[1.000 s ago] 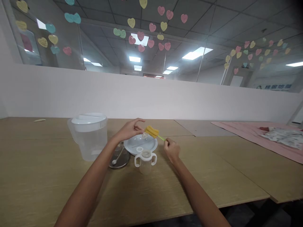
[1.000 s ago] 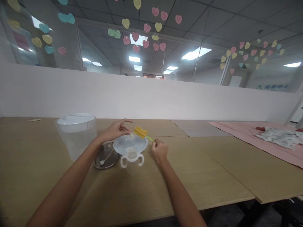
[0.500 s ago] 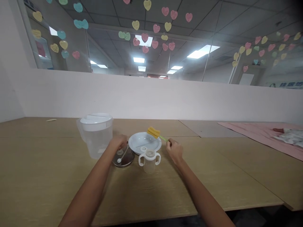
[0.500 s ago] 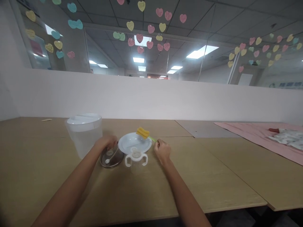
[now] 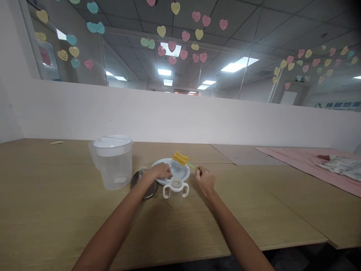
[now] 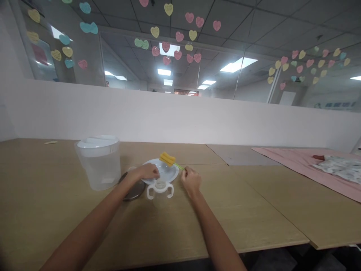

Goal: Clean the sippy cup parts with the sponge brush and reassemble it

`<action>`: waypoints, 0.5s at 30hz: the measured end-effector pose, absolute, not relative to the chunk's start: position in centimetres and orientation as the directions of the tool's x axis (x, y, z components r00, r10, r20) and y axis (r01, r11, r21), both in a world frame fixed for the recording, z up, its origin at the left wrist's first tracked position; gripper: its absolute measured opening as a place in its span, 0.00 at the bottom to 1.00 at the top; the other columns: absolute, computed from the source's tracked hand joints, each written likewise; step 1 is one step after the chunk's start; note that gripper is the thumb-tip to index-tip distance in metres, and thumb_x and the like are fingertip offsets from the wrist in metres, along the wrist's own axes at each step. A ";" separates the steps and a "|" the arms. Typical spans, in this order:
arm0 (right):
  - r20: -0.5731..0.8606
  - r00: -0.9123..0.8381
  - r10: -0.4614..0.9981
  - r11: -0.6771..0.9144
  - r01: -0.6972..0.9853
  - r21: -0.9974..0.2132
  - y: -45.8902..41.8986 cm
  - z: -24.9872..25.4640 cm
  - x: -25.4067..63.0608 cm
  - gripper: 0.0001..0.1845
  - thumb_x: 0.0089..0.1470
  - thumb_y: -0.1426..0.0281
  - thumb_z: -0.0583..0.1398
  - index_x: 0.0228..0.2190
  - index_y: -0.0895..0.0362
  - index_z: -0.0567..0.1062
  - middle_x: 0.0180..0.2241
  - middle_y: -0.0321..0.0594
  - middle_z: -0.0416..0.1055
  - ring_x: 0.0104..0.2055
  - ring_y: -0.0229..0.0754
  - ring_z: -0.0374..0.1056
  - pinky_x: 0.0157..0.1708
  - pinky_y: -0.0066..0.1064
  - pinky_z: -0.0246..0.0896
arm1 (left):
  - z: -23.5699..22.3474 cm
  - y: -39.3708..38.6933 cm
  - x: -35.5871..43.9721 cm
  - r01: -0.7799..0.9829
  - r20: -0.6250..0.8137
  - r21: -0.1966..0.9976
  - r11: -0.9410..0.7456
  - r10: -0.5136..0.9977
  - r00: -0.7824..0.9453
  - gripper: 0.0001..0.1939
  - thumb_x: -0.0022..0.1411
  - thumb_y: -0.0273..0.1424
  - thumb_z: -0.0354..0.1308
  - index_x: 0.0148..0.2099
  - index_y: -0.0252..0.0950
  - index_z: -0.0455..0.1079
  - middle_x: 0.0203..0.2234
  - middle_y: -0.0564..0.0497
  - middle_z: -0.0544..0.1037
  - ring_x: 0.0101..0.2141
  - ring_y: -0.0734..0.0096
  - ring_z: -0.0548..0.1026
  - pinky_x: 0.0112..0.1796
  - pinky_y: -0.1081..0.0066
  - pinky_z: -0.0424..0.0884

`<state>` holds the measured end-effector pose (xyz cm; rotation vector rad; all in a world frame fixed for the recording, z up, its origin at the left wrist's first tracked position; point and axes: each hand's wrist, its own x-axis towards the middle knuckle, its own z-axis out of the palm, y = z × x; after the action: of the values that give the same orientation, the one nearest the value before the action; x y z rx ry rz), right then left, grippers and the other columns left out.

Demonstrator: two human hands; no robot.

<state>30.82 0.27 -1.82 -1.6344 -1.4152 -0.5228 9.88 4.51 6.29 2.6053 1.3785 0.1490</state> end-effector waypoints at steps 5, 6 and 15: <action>0.794 0.250 0.553 0.077 0.934 -0.348 0.1 -1.9 30.9 0.14 0.48 0.72 0.48 0.21 0.59 0.73 0.17 0.37 0.65 0.20 0.33 0.54 0.22 0.26 0.36 | 4.9 5.2 10.2 0.772 -0.024 0.303 -0.559 0.805 0.593 0.03 0.38 0.27 0.57 0.20 0.34 0.71 0.19 0.49 0.75 0.23 0.65 0.70 0.25 0.71 0.63; 0.805 0.233 0.545 0.106 0.933 -0.343 0.1 -1.9 31.0 0.15 0.48 0.72 0.48 0.21 0.59 0.73 0.17 0.37 0.65 0.20 0.33 0.55 0.22 0.25 0.37 | 5.3 5.5 9.9 0.756 -0.011 0.326 -0.568 0.797 0.603 0.04 0.39 0.28 0.58 0.22 0.34 0.72 0.21 0.49 0.75 0.25 0.65 0.71 0.26 0.72 0.63; 0.850 0.196 0.488 0.150 0.941 -0.304 0.4 -2.4 31.0 0.15 0.48 0.72 0.47 0.19 0.59 0.70 0.15 0.35 0.63 0.19 0.32 0.53 0.21 0.25 0.38 | 11.5 3.6 6.5 0.279 0.214 0.723 -0.632 0.588 0.780 0.16 0.52 0.39 0.55 0.37 0.33 0.74 0.37 0.47 0.76 0.39 0.65 0.70 0.40 0.71 0.65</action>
<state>31.01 0.37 -2.40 -1.4832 -1.4359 -0.5770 6.51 3.60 11.46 2.2692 0.6410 0.5721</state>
